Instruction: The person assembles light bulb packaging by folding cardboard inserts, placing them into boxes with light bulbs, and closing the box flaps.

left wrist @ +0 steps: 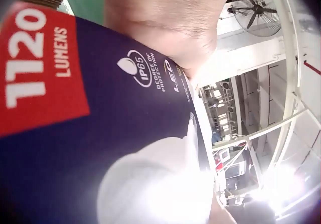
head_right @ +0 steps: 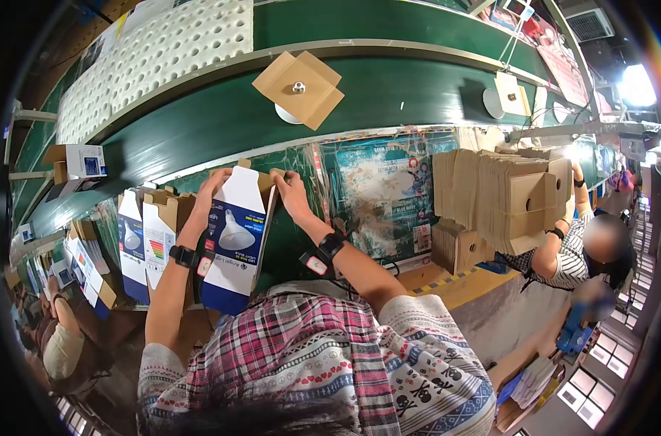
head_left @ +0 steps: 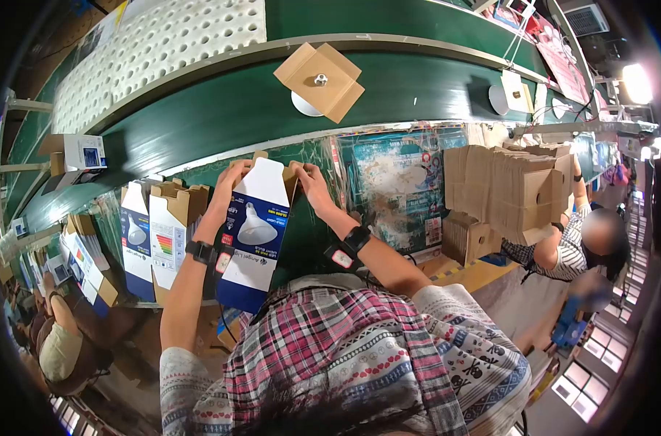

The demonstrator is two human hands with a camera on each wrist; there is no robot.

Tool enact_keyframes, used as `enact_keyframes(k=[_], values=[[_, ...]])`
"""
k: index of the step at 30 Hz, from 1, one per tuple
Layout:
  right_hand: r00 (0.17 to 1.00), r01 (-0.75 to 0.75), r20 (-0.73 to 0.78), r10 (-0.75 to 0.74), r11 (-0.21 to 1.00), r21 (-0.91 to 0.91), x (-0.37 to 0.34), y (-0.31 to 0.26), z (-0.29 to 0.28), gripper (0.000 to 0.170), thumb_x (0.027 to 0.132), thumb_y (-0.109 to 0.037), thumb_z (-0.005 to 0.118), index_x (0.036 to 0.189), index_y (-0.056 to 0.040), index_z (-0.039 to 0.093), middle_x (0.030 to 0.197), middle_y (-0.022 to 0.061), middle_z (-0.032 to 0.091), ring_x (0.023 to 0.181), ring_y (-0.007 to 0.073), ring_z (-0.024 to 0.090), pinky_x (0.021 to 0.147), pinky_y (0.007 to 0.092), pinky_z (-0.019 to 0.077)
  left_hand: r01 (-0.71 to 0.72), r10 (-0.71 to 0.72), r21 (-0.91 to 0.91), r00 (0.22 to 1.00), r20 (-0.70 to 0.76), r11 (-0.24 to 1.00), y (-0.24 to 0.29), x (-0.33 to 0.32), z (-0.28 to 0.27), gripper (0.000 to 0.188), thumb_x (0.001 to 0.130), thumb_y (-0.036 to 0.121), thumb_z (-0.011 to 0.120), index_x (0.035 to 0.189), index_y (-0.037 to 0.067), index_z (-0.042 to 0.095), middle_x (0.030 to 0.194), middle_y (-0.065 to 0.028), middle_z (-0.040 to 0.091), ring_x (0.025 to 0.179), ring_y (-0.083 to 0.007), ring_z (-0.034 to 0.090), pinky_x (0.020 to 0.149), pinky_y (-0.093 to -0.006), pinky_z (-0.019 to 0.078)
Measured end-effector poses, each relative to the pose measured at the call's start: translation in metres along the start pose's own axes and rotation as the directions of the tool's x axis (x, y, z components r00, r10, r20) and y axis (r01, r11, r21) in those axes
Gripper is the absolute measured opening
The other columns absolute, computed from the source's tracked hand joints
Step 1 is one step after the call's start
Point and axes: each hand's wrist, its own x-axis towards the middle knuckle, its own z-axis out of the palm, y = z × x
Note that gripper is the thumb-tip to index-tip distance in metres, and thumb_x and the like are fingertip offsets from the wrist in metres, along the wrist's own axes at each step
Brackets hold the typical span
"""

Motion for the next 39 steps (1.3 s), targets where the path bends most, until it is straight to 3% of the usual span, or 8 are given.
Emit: enact_keyframes(k=[5,13,22,24,29,33,38,39], values=[[0.974,-0.116,0.228,0.015,0.893,0.435,0.027,-0.019,0.034,0.033,0.088,-0.032,0.053,0.108,-0.0052,0.053,0.097,0.0031,0.058,0.089,0.013,0.055,0.077,0.0287,0.0426,-0.179,0.205,0.129,0.953,-0.225,0.975,0.006,0.002,-0.016,0.045,0.09,0.045,0.049,0.101,0.001,0.054,0.092,-0.0037,0.049,0.089,-0.0122,0.046,0.082,-0.0235,0.0357],[0.959,-0.115,0.282,0.003,0.917,0.381,0.05,-0.053,0.072,0.062,0.089,-0.053,0.045,0.078,0.0047,0.064,0.069,0.0053,0.06,0.06,0.0122,0.054,0.056,0.0257,0.0429,-0.259,0.236,0.051,0.755,-0.612,0.964,-0.025,0.051,-0.034,0.056,0.086,0.044,0.06,0.111,-0.004,0.045,0.1,-0.0077,0.048,0.092,-0.0155,0.045,0.084,-0.0261,0.0367],[0.958,-0.171,0.283,0.043,0.878,0.446,0.039,-0.042,0.061,0.055,0.09,-0.051,0.046,0.078,0.0011,0.061,0.069,0.0066,0.058,0.06,0.0136,0.054,0.054,0.0264,0.0416,-0.177,0.18,0.033,0.959,-0.22,0.984,-0.02,-0.011,-0.031,0.059,0.09,0.033,0.056,0.133,-0.002,0.038,0.123,-0.0116,0.05,0.114,-0.0176,0.045,0.098,-0.0287,0.0325],[0.947,-0.193,0.318,0.035,0.857,0.478,0.037,-0.045,0.062,0.053,0.091,-0.05,0.045,0.077,-0.0011,0.059,0.069,0.0054,0.057,0.062,0.0135,0.052,0.057,0.0272,0.0406,-0.318,0.37,0.252,0.909,-0.194,0.914,-0.031,-0.008,-0.03,0.061,0.09,0.034,0.055,0.136,0.0,0.034,0.126,-0.0142,0.047,0.117,-0.0226,0.044,0.101,-0.0312,0.0315],[0.908,-0.213,0.416,0.044,0.904,0.37,0.039,-0.032,0.053,0.05,0.093,-0.05,0.042,0.073,-0.0066,0.055,0.067,0.0021,0.052,0.066,0.0132,0.047,0.061,0.0276,0.0357,-0.355,0.311,-0.012,0.836,-0.451,0.935,-0.04,0.0,-0.028,0.047,0.094,0.033,0.048,0.127,0.0,0.041,0.11,-0.0089,0.052,0.101,-0.0149,0.049,0.091,-0.0265,0.0371],[0.882,-0.202,0.466,0.067,0.948,0.247,0.04,-0.042,0.047,0.038,0.091,-0.036,0.051,0.095,0.0002,0.062,0.088,0.0068,0.063,0.083,0.0153,0.056,0.076,0.0282,0.0416,-0.407,0.447,0.186,0.801,-0.399,0.895,-0.047,0.005,-0.03,0.04,0.095,0.036,0.044,0.113,0.001,0.052,0.099,-0.0055,0.055,0.09,-0.01,0.048,0.082,-0.0236,0.0386],[0.859,-0.118,0.504,0.088,0.993,0.028,0.043,-0.054,0.044,0.032,0.087,-0.019,0.058,0.107,0.0048,0.059,0.101,0.0083,0.063,0.089,0.0152,0.058,0.085,0.0283,0.0432,-0.146,0.159,0.083,0.972,-0.173,0.986,-0.035,-0.006,-0.033,0.044,0.09,0.039,0.053,0.096,-0.004,0.062,0.089,-0.0045,0.062,0.085,-0.0103,0.055,0.081,-0.0253,0.0424],[0.762,-0.095,0.643,0.075,0.995,-0.003,0.061,-0.044,0.042,0.031,0.085,-0.013,0.058,0.11,0.0053,0.058,0.105,0.0098,0.062,0.09,0.0152,0.059,0.083,0.0283,0.045,-0.04,0.049,0.061,0.987,-0.155,0.997,-0.029,-0.006,-0.032,0.046,0.089,0.04,0.055,0.096,-0.004,0.062,0.089,-0.0048,0.062,0.084,-0.0105,0.056,0.081,-0.0251,0.0428]])
